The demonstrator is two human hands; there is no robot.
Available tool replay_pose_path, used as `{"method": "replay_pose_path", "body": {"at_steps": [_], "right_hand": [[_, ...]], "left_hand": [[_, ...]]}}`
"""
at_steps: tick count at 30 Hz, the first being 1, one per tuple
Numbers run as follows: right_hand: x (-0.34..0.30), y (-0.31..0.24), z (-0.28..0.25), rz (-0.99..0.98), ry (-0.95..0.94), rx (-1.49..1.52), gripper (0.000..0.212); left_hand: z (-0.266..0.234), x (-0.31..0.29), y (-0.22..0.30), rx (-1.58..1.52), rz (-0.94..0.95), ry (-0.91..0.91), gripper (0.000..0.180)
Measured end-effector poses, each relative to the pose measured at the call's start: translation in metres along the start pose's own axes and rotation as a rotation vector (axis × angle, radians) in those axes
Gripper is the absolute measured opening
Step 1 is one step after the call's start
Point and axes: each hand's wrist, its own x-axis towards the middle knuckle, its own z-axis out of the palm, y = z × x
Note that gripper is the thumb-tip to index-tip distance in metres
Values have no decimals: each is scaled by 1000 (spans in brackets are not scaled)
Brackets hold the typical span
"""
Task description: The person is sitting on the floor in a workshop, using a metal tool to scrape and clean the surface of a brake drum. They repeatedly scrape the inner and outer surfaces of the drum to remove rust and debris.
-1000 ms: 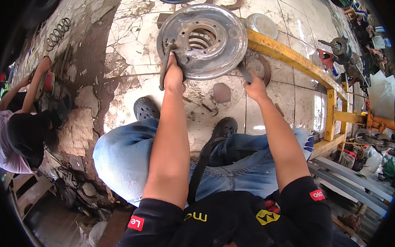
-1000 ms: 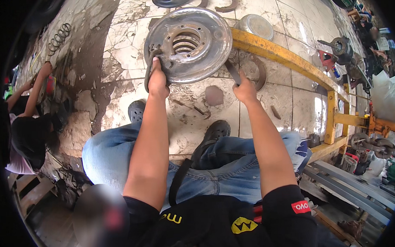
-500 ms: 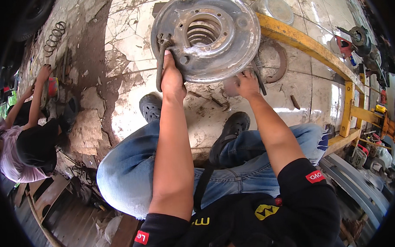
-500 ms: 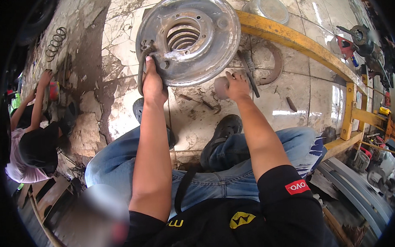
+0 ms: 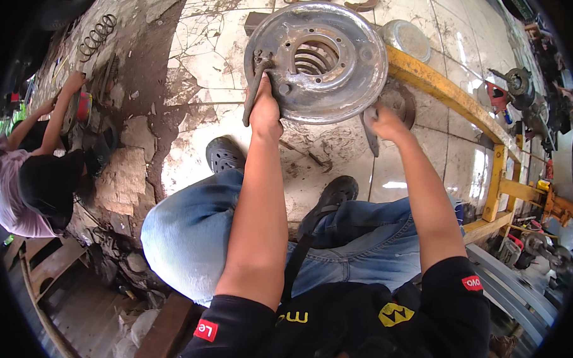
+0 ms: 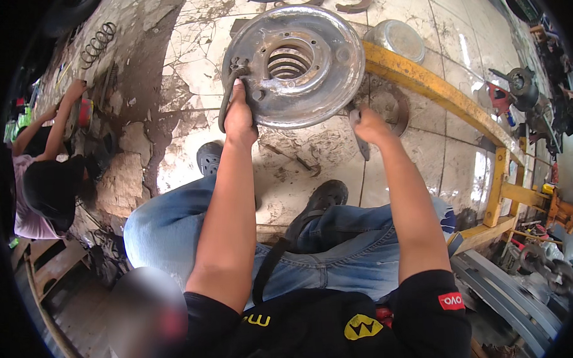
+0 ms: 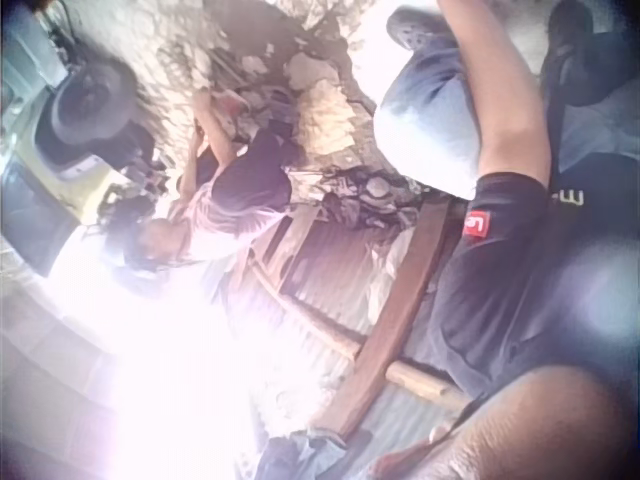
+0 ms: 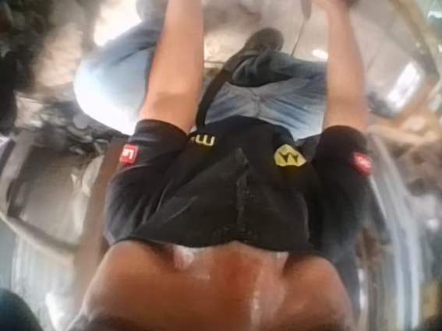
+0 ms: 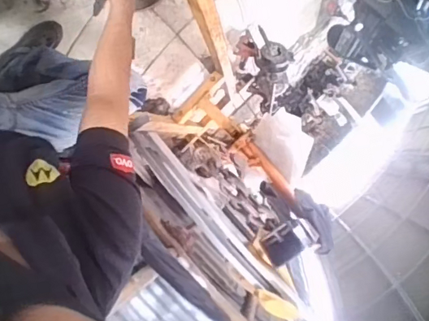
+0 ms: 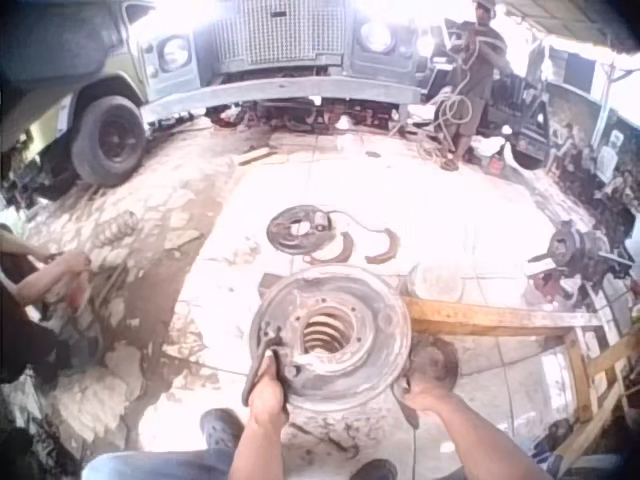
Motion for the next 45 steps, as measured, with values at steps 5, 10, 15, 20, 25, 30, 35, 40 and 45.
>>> {"method": "replay_pose_path", "body": {"at_steps": [5, 10, 15, 20, 25, 30, 35, 40, 45], "right_hand": [[-88, -44, -85, -293, 496, 147, 38], [-134, -98, -79, -771, 669, -81, 42], [-126, -114, -48, -705, 458, -487, 44], [-113, -121, -39, -596, 376, -635, 46], [-122, -132, -36, -637, 337, -637, 48], [-114, -142, -33, -532, 335, -654, 41], [-130, -137, -23, -652, 416, -547, 39], [-110, -144, -20, -505, 364, -592, 40], [-118, -134, -10, -652, 484, -439, 41]], "left_hand": [[8, -12, -5, -33, 66, 96, 49], [23, -33, -15, -180, 8, 65, 56], [27, -36, -10, -486, -107, 81, 54], [41, -48, -2, -476, -4, 126, 48], [37, -34, -4, -453, 31, 236, 46], [52, -38, 10, -359, -58, 281, 40], [45, -34, 11, -346, -8, 280, 40], [52, -34, 7, -273, -13, 283, 39], [31, -16, -3, -263, 44, 157, 35]]}}
